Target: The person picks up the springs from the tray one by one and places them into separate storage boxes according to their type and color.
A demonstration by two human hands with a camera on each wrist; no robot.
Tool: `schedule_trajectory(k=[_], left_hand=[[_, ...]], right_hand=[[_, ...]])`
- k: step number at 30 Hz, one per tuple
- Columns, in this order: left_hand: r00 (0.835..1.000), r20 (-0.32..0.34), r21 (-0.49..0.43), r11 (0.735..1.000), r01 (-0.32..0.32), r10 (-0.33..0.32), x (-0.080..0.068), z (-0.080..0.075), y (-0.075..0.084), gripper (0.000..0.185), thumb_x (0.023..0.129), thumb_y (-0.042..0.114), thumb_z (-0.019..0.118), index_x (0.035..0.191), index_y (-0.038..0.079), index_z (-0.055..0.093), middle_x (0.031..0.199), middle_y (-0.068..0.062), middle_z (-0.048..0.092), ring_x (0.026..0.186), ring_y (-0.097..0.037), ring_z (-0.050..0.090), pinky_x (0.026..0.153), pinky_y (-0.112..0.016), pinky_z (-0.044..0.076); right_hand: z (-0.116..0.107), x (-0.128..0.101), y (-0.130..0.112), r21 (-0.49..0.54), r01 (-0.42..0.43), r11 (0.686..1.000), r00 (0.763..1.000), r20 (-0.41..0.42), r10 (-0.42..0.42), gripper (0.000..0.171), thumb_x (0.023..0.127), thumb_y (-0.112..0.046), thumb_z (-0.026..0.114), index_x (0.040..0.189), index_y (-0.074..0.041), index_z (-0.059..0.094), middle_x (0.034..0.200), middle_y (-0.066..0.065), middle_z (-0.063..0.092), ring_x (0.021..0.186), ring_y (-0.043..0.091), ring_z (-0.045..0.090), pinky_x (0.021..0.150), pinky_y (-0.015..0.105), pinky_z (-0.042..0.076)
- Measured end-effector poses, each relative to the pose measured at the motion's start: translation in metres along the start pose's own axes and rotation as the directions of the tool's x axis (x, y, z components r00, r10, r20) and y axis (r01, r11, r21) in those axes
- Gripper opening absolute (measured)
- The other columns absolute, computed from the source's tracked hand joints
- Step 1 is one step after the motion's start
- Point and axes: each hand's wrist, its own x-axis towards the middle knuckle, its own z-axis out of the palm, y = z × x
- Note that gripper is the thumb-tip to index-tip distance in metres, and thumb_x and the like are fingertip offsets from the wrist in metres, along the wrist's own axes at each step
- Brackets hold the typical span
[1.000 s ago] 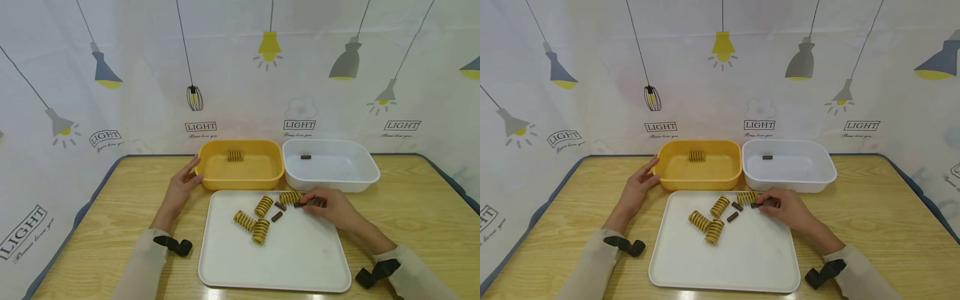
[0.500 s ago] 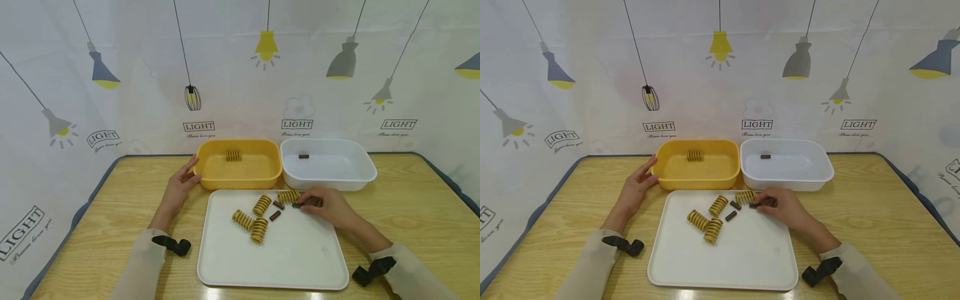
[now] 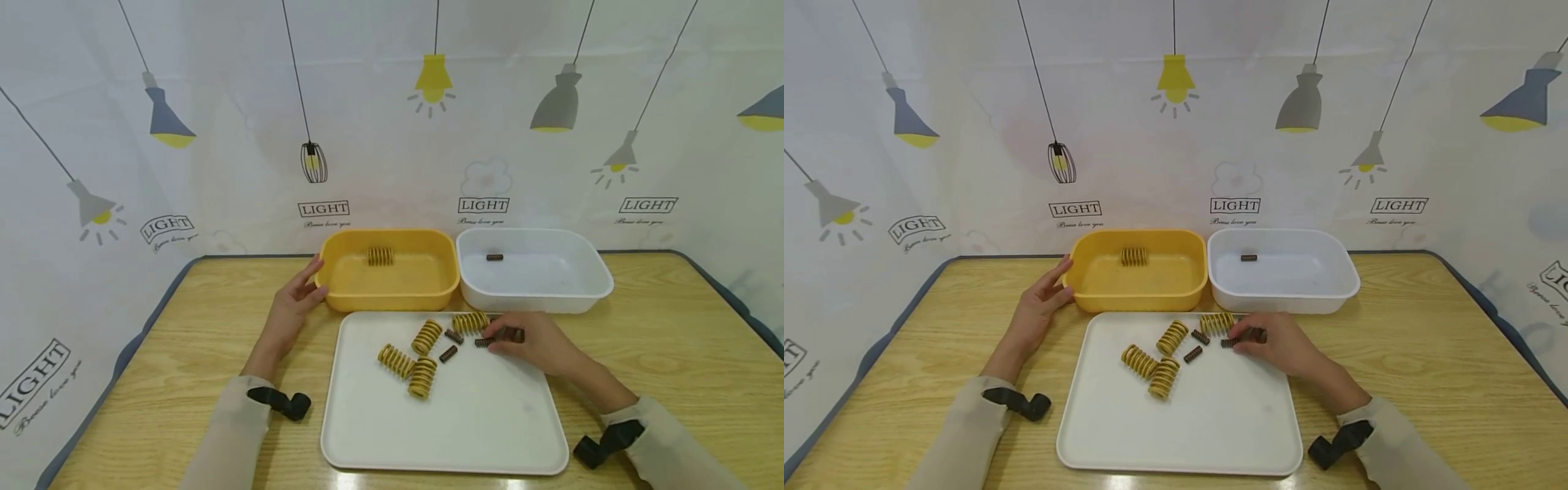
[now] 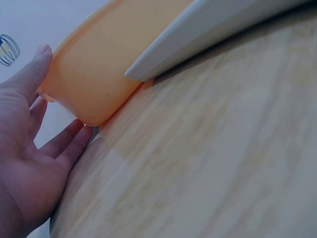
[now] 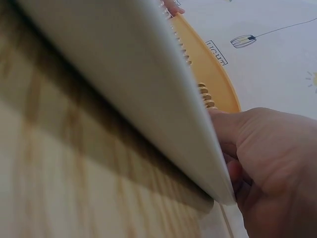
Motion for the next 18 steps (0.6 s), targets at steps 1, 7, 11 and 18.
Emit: schedule_trajectory(k=[1, 7, 11, 18], left_hand=[[1.0, 0.001, 0.001, 1.0, 0.0, 0.0, -0.0001, -0.0001, -0.0003, 0.056, 0.094, 0.018, 0.063, 0.146, 0.015, 0.043, 0.154, 0.009, 0.028, 0.129, -0.029, 0.042, 0.094, -0.019, 0.044], [1.0, -0.001, -0.009, 1.0, -0.011, 0.011, 0.0003, 0.0005, -0.0007, 0.057, 0.093, 0.019, 0.064, 0.146, 0.015, 0.043, 0.154, 0.009, 0.029, 0.128, -0.03, 0.043, 0.093, -0.02, 0.045], [1.0, -0.004, -0.023, 1.0, -0.016, 0.016, 0.0004, 0.001, -0.0004, 0.057, 0.093, 0.017, 0.064, 0.145, 0.013, 0.043, 0.154, 0.009, 0.029, 0.127, -0.031, 0.043, 0.092, -0.02, 0.045], [1.0, 0.002, -0.043, 0.999, -0.005, 0.005, -0.0004, 0.0011, -0.0001, 0.055, 0.094, 0.013, 0.062, 0.145, 0.012, 0.043, 0.154, 0.008, 0.028, 0.127, -0.032, 0.043, 0.092, -0.019, 0.045]], right_hand=[[-0.0002, -0.0001, -0.0002, 0.002, 0.005, 1.0, 1.0, 0.002, -0.005, 0.018, 0.08, -0.016, 0.079, 0.097, -0.019, 0.073, 0.087, -0.011, 0.066, 0.069, 0.008, 0.056, 0.058, 0.024, 0.047], [-0.0015, 0.0002, -0.0012, -0.026, 0.045, 0.999, 0.999, 0.011, -0.045, 0.021, 0.079, -0.019, 0.08, 0.098, -0.021, 0.073, 0.09, -0.012, 0.065, 0.072, 0.009, 0.054, 0.06, 0.024, 0.046], [-0.0017, 0.0004, -0.0016, -0.035, 0.05, 0.998, 0.999, 0.013, -0.05, 0.021, 0.079, -0.02, 0.08, 0.099, -0.021, 0.073, 0.092, -0.012, 0.063, 0.074, 0.01, 0.053, 0.062, 0.025, 0.045], [-0.0013, -0.0001, -0.0001, -0.018, 0.054, 0.998, 0.998, 0.041, -0.053, 0.019, 0.081, -0.021, 0.078, 0.099, -0.022, 0.074, 0.092, -0.013, 0.065, 0.074, 0.009, 0.053, 0.061, 0.024, 0.045]])
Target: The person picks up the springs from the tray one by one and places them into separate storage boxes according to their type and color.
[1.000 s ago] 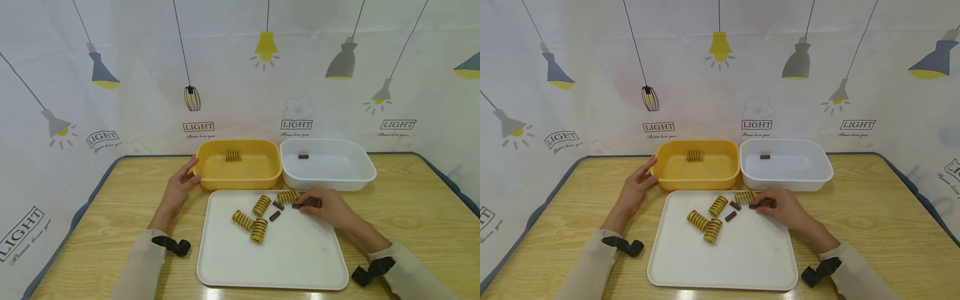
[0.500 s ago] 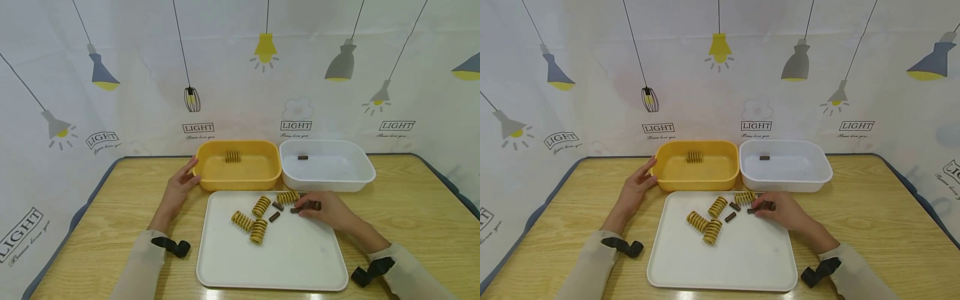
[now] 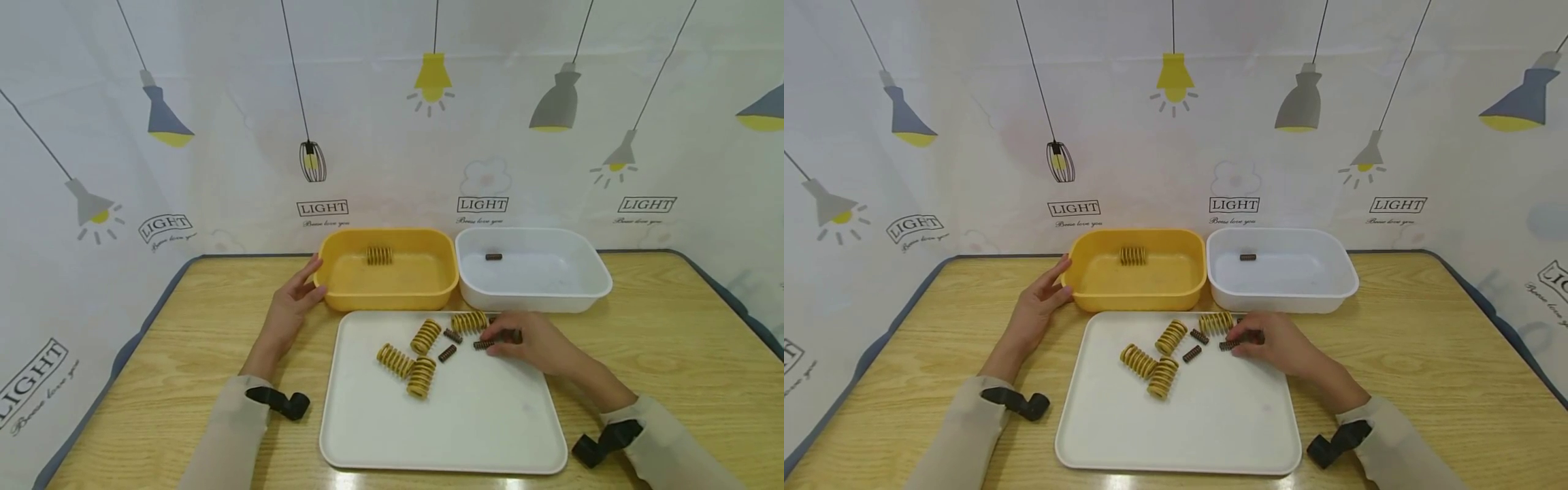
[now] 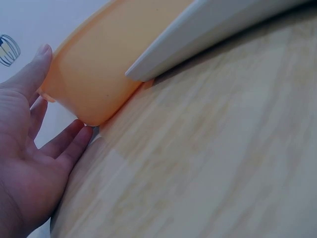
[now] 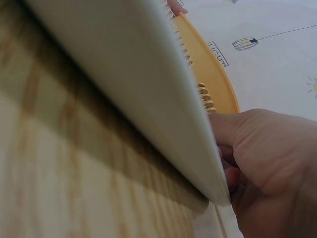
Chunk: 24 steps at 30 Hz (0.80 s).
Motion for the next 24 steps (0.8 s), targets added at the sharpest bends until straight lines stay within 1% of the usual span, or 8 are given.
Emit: schedule_trajectory(k=[8, 15, 24], left_hand=[[1.0, -0.004, 0.008, 1.0, -0.002, 0.002, 0.0007, 0.0004, 0.001, 0.056, 0.094, 0.013, 0.062, 0.145, 0.01, 0.042, 0.154, 0.007, 0.029, 0.128, -0.033, 0.042, 0.092, -0.019, 0.046], [1.0, -0.005, 0.028, 1.0, 0.004, -0.004, 0.0011, 0.0009, 0.0027, 0.057, 0.093, 0.017, 0.064, 0.146, 0.012, 0.042, 0.154, 0.01, 0.029, 0.128, -0.03, 0.043, 0.092, -0.019, 0.045], [1.0, -0.004, 0.044, 0.999, 0.02, -0.02, -0.0005, 0.0006, 0.0032, 0.056, 0.095, 0.013, 0.061, 0.147, 0.013, 0.04, 0.154, 0.011, 0.028, 0.129, -0.029, 0.041, 0.094, -0.018, 0.044]], right_hand=[[-0.0018, 0.0008, -0.0008, 0.008, -0.003, 1.0, 0.999, 0.035, 0.003, 0.019, 0.081, -0.021, 0.078, 0.099, -0.024, 0.073, 0.091, -0.014, 0.065, 0.074, 0.008, 0.052, 0.06, 0.023, 0.045], [-0.0015, 0.0009, -0.0004, 0.006, 0.0, 1.0, 0.999, 0.036, 0.0, 0.017, 0.081, -0.023, 0.077, 0.098, -0.024, 0.074, 0.091, -0.013, 0.065, 0.074, 0.009, 0.052, 0.061, 0.023, 0.045], [0.0005, 0.0001, 0.0023, 0.002, 0.028, 1.0, 0.999, 0.021, -0.028, 0.016, 0.081, -0.021, 0.078, 0.096, -0.025, 0.074, 0.088, -0.014, 0.065, 0.071, 0.007, 0.052, 0.058, 0.023, 0.044]])
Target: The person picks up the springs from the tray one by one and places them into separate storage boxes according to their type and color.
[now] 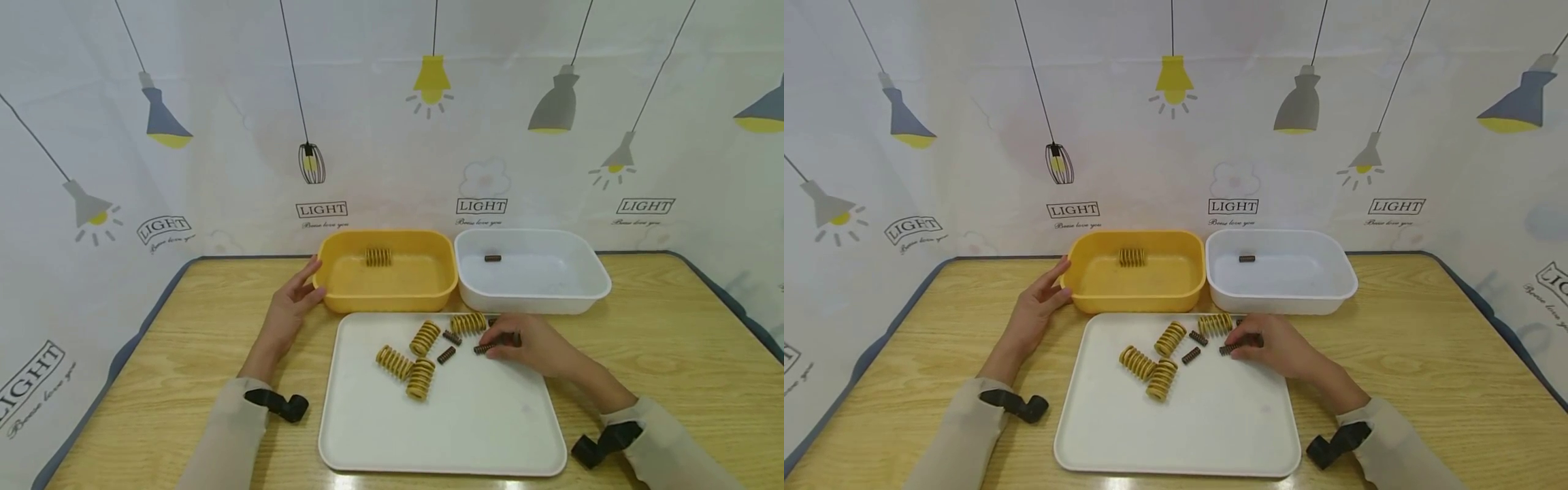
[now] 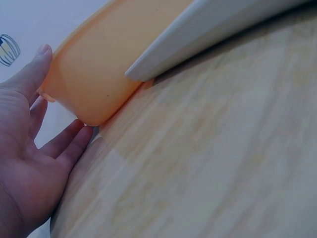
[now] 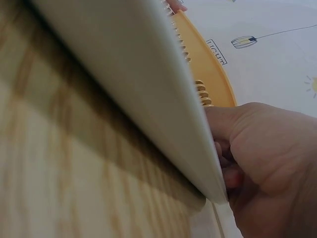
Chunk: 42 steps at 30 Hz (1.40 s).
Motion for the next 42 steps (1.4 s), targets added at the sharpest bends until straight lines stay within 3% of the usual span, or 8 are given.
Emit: schedule_trajectory(k=[6, 15, 18, 23, 37, 42], left_hand=[[1.0, 0.0, -0.006, 1.0, -0.008, 0.008, -0.001, -0.001, -0.002, 0.056, 0.094, 0.015, 0.062, 0.146, 0.012, 0.041, 0.154, 0.01, 0.028, 0.13, -0.029, 0.041, 0.094, -0.018, 0.043], [1.0, 0.004, -0.021, 1.0, -0.017, 0.017, -0.001, -0.002, -0.003, 0.056, 0.095, 0.013, 0.061, 0.147, 0.011, 0.04, 0.155, 0.008, 0.027, 0.131, -0.032, 0.04, 0.092, -0.017, 0.044], [1.0, 0.007, -0.013, 1.0, -0.007, 0.007, -0.004, 0.0, 0.007, 0.055, 0.095, 0.009, 0.06, 0.146, 0.008, 0.039, 0.155, 0.004, 0.026, 0.132, -0.034, 0.038, 0.093, -0.016, 0.043], [1.0, 0.025, -0.014, 1.0, 0.002, -0.002, -0.009, 0.005, 0.022, 0.055, 0.096, 0.005, 0.058, 0.146, 0.004, 0.037, 0.157, -0.001, 0.023, 0.133, -0.036, 0.035, 0.093, -0.015, 0.043], [1.0, 0.011, -0.033, 0.999, 0.006, -0.006, -0.008, 0.006, 0.021, 0.056, 0.095, 0.006, 0.059, 0.146, 0.003, 0.037, 0.156, -0.001, 0.025, 0.132, -0.038, 0.036, 0.092, -0.016, 0.044], [1.0, 0.01, -0.029, 1.0, 0.011, -0.011, -0.008, 0.005, 0.022, 0.056, 0.095, 0.007, 0.06, 0.146, 0.004, 0.038, 0.156, -0.001, 0.025, 0.131, -0.038, 0.037, 0.091, -0.016, 0.044]], right_hand=[[0.0, 0.0, -0.001, -0.005, 0.015, 1.0, 1.0, 0.001, -0.015, 0.015, 0.082, -0.021, 0.077, 0.097, -0.025, 0.073, 0.089, -0.014, 0.065, 0.071, 0.006, 0.052, 0.058, 0.023, 0.045], [-0.008, 0.0, -0.005, 0.025, -0.061, 0.998, 0.998, 0.014, 0.061, 0.015, 0.084, -0.02, 0.075, 0.098, -0.025, 0.071, 0.089, -0.014, 0.065, 0.071, 0.01, 0.053, 0.06, 0.024, 0.046], [-0.012, 0.0, -0.006, 0.031, -0.078, 0.996, 0.997, 0.015, 0.078, 0.014, 0.086, -0.021, 0.073, 0.1, -0.025, 0.072, 0.089, -0.014, 0.065, 0.071, 0.011, 0.053, 0.059, 0.024, 0.045], [-0.023, -0.001, -0.011, -0.011, -0.05, 0.999, 0.998, -0.049, 0.049, 0.015, 0.085, -0.02, 0.074, 0.098, -0.025, 0.072, 0.085, -0.014, 0.063, 0.066, 0.01, 0.052, 0.054, 0.024, 0.044], [-0.055, -0.003, -0.014, -0.091, 0.016, 0.996, 0.985, -0.171, -0.032, 0.015, 0.085, -0.017, 0.074, 0.097, -0.025, 0.07, 0.085, -0.014, 0.062, 0.062, 0.008, 0.049, 0.051, 0.022, 0.041], [-0.06, -0.002, -0.014, -0.095, 0.004, 0.995, 0.981, -0.19, -0.023, 0.015, 0.085, -0.016, 0.074, 0.097, -0.024, 0.07, 0.085, -0.013, 0.062, 0.061, 0.008, 0.049, 0.05, 0.022, 0.042]])
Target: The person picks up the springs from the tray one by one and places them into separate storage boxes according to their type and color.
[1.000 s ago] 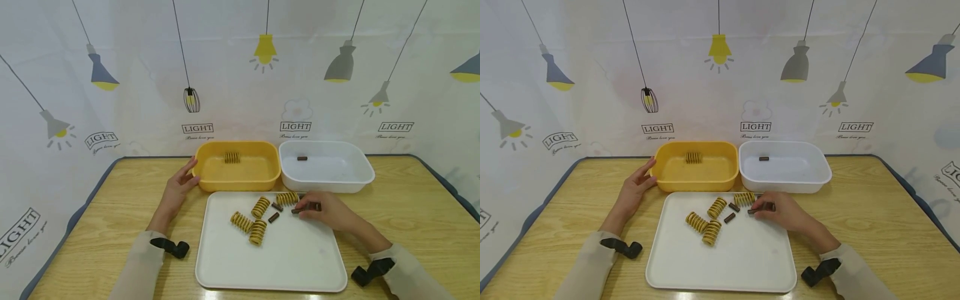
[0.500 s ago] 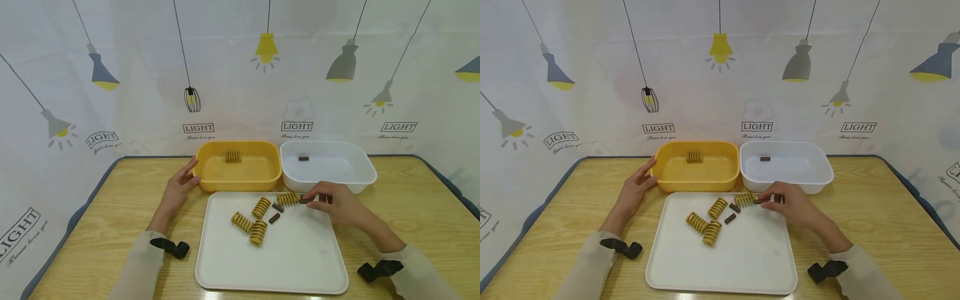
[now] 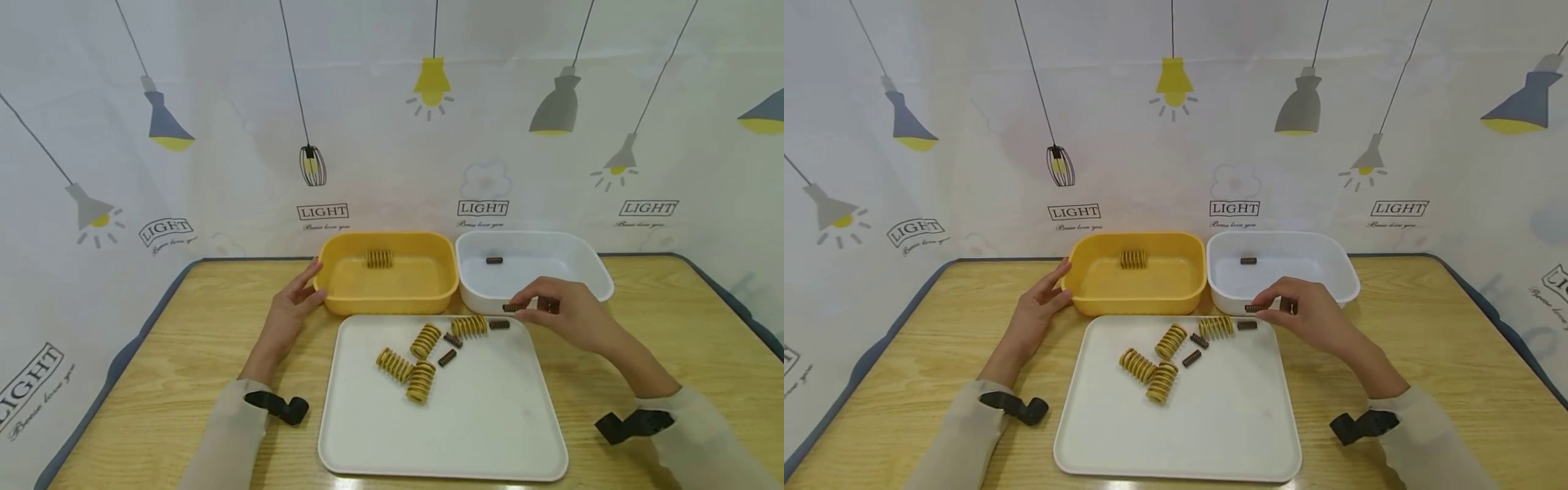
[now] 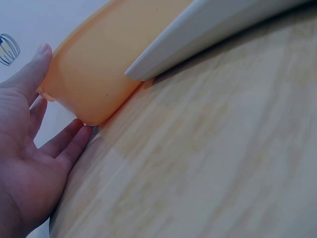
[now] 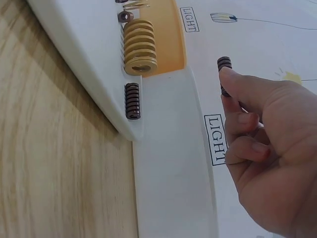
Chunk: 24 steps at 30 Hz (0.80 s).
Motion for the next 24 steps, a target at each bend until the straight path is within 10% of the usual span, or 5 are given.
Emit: schedule_trajectory(k=[24], left_hand=[[1.0, 0.007, -0.005, 1.0, -0.005, 0.005, 0.0, 0.0, -0.001, 0.056, 0.095, 0.007, 0.06, 0.146, 0.003, 0.038, 0.157, -0.001, 0.023, 0.13, -0.04, 0.037, 0.09, -0.016, 0.045]], right_hand=[[-0.018, 0.011, 0.012, -0.03, -0.02, 0.999, 1.0, -0.014, 0.02, 0.013, 0.088, -0.017, 0.071, 0.099, -0.021, 0.07, 0.088, -0.009, 0.063, 0.061, 0.01, 0.048, 0.048, 0.024, 0.039]])
